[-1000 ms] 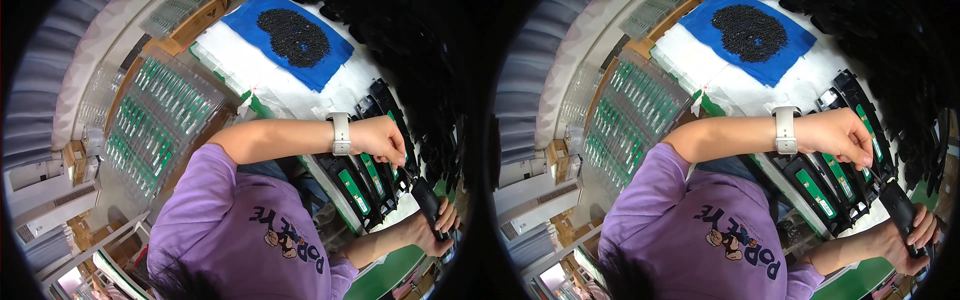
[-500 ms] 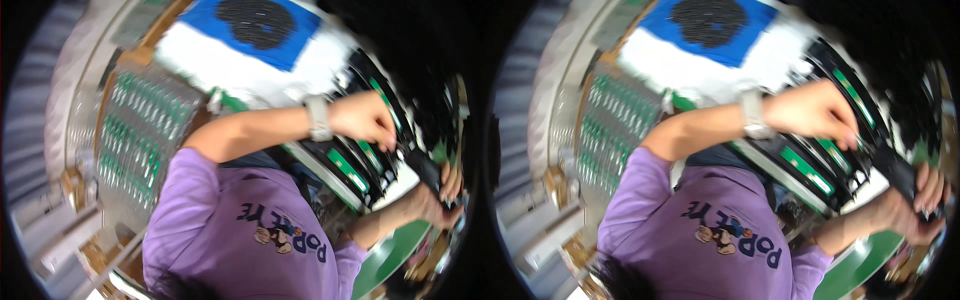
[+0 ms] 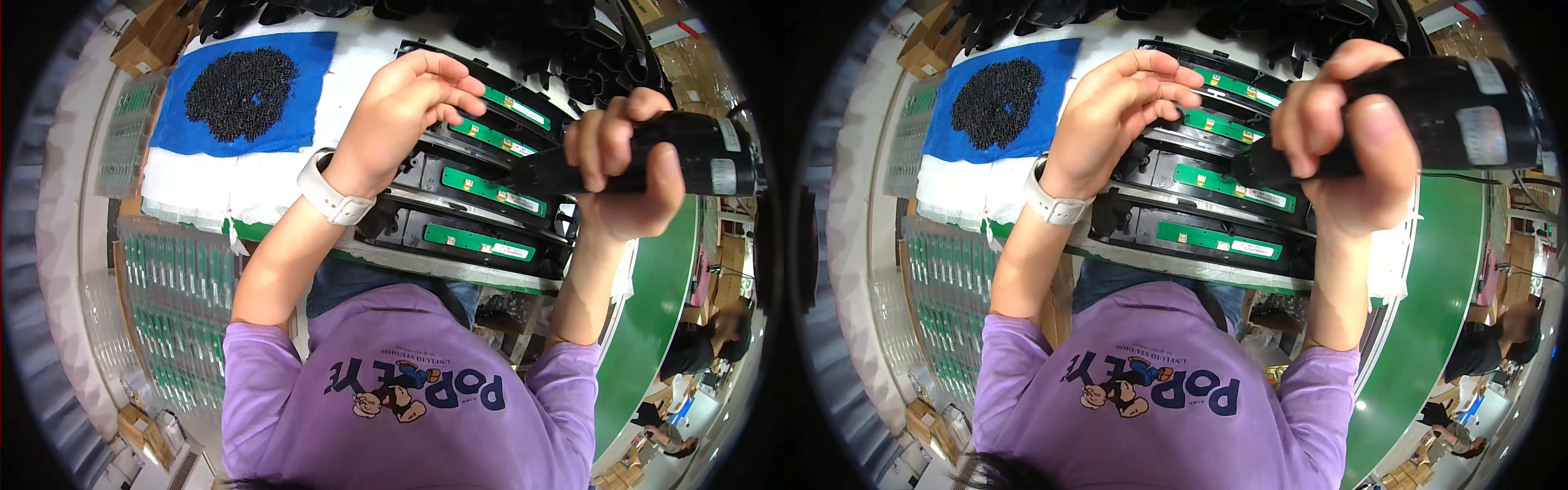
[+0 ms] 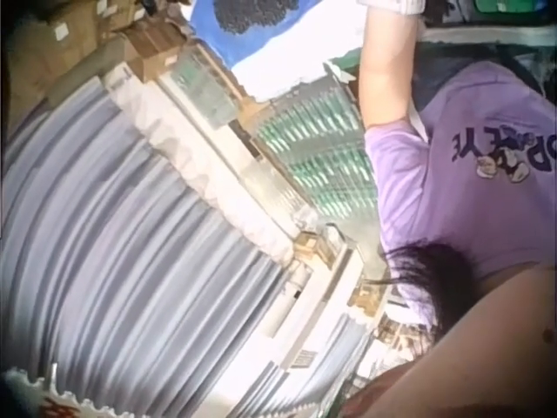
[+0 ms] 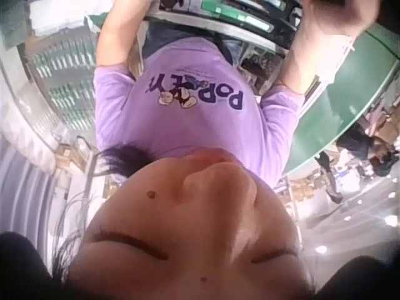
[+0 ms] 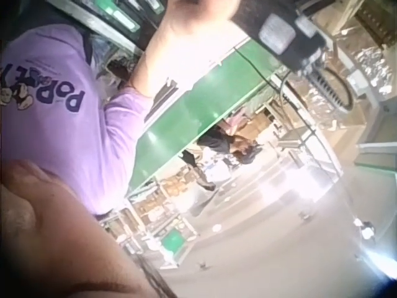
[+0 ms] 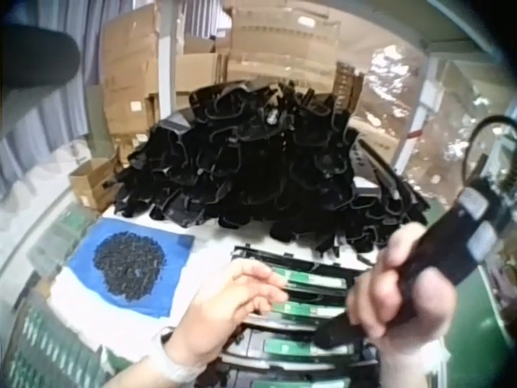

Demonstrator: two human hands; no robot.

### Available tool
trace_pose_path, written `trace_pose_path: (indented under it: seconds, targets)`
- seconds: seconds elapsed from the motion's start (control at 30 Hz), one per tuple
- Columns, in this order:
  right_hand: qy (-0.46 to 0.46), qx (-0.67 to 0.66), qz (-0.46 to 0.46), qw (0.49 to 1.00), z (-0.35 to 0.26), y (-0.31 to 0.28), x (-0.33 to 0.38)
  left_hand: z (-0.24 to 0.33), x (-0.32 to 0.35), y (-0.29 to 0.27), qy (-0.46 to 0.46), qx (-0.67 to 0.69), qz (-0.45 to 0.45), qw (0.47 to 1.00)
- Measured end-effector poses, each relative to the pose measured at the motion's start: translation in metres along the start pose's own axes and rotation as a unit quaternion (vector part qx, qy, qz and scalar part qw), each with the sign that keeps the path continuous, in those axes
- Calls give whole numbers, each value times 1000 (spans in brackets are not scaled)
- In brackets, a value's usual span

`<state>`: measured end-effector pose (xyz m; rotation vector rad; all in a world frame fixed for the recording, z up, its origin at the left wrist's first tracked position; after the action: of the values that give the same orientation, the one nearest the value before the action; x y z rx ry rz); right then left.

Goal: Assemble electronic components by inserting circuit boards into black housings and securing them with an electric screwdriver.

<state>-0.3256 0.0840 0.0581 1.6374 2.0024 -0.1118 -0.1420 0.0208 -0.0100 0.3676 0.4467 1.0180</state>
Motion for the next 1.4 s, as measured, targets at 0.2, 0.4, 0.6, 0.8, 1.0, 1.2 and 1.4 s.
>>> trace_pose_path:
  seconds: [0.2, 0.4, 0.6, 0.8, 1.0, 1.2, 1.4]
  targets:
    - [28, 92, -7, 995, 9, 6, 5, 2, 0, 4, 4, 10, -32, 999]
    - [17, 34, 30, 999, 16, 10, 4, 1, 3, 6, 30, -16, -62, 997]
    - [54, 17, 8, 998, 18, 13, 1, 11, 5, 4, -68, -99, -92, 989]
    - [64, 24, 33, 997, 19, 16, 1, 0, 2, 3, -40, -112, -37, 992]
    - [23, -5, 17, 1000, 15, 4, -1, 11, 2, 11, -57, 13, -67, 996]
    - [-76, -147, -90, 982, -26, -19, -3, 9, 7, 12, -79, -61, -110, 989]
    - [-107, -198, -29, 974, -32, -22, 3, 10, 7, 20, -110, -99, -135, 980]
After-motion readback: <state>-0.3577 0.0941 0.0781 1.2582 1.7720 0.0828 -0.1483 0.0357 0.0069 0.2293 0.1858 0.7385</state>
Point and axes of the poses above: each hand's wrist, its own x-axis away from the middle knuckle, its own y-axis out of the palm, z = x × y, the point moved 1 cm from there along -x, towards the middle knuckle, and after that the axes turned 6 degrees about y, right-handed, at the moved point
